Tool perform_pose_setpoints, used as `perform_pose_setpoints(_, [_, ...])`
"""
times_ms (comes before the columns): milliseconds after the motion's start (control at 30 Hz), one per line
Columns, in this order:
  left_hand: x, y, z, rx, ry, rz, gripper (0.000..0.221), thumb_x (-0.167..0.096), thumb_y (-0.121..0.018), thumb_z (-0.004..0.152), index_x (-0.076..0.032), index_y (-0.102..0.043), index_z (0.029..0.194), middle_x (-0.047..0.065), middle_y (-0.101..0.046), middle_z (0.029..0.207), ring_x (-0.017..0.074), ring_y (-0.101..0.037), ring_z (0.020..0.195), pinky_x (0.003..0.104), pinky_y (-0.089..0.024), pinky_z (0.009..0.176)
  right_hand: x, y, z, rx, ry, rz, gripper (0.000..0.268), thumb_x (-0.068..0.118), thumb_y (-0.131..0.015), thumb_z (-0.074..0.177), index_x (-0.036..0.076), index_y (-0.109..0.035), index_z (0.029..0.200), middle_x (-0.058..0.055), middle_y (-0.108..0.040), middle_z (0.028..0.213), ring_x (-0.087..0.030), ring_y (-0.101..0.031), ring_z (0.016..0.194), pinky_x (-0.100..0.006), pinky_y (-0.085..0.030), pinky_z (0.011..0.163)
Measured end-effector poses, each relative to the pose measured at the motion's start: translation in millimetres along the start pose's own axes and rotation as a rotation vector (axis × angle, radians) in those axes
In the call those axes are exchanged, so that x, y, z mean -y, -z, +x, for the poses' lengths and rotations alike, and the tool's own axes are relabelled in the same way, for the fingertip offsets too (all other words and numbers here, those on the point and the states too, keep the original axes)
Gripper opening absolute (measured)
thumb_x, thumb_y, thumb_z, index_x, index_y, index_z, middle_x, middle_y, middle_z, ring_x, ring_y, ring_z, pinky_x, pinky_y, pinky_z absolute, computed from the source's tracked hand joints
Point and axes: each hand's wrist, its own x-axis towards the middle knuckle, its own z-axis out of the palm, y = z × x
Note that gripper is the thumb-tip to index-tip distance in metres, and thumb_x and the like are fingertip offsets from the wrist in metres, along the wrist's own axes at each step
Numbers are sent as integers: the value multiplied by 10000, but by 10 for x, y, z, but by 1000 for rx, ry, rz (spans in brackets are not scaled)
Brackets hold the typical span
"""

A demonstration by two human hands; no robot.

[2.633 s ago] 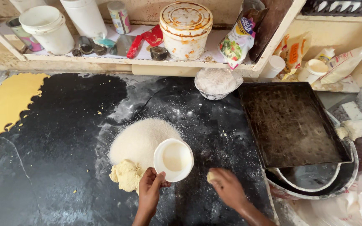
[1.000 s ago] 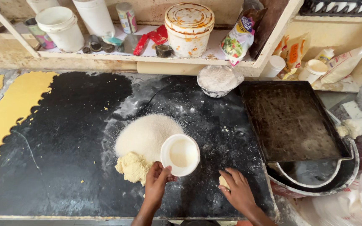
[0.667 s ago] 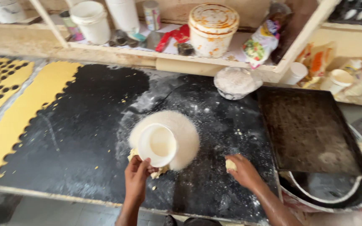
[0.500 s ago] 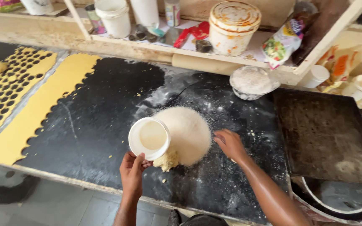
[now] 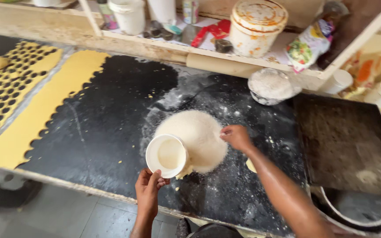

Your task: The person removes a bag of dough from a shelf, places it on a table, and then scoops white powder from a large sack into a bowl before returning to the table to mix a portion of dough into the powder by hand.

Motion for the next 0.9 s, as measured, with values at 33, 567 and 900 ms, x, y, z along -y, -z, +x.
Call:
perform_pose_setpoints(33, [17, -56, 9, 14, 12, -6, 148, -145, -645, 961, -13, -577, 962, 99, -692, 796, 168, -689, 684, 324, -584, 679, -11, 213, -103, 30, -123, 151, 186, 146, -789, 858, 16, -786, 992, -92, -796, 854, -130, -736, 745, -301, -596, 702])
perform_pose_setpoints(567, [182, -604, 157, 268, 92, 21, 129, -124, -658, 951, -33, -571, 925, 89, -668, 772, 165, -662, 668, 323, -558, 658, -48, 1058, -1326, -170, -57, -312, 268, 62, -662, 892, 47, -753, 1144, -145, -776, 1119, -244, -788, 989, -355, -617, 879])
perform_pose_setpoints(900, [223, -580, 150, 270, 90, 61, 129, -121, -656, 948, -15, -583, 937, 99, -685, 789, 166, -663, 679, 338, -574, 686, -451, 108, -1691, 23, -67, -870, 522, 321, -600, 1030, 109, -496, 1495, -229, -315, 1615, -405, -340, 1477, -539, -303, 1193])
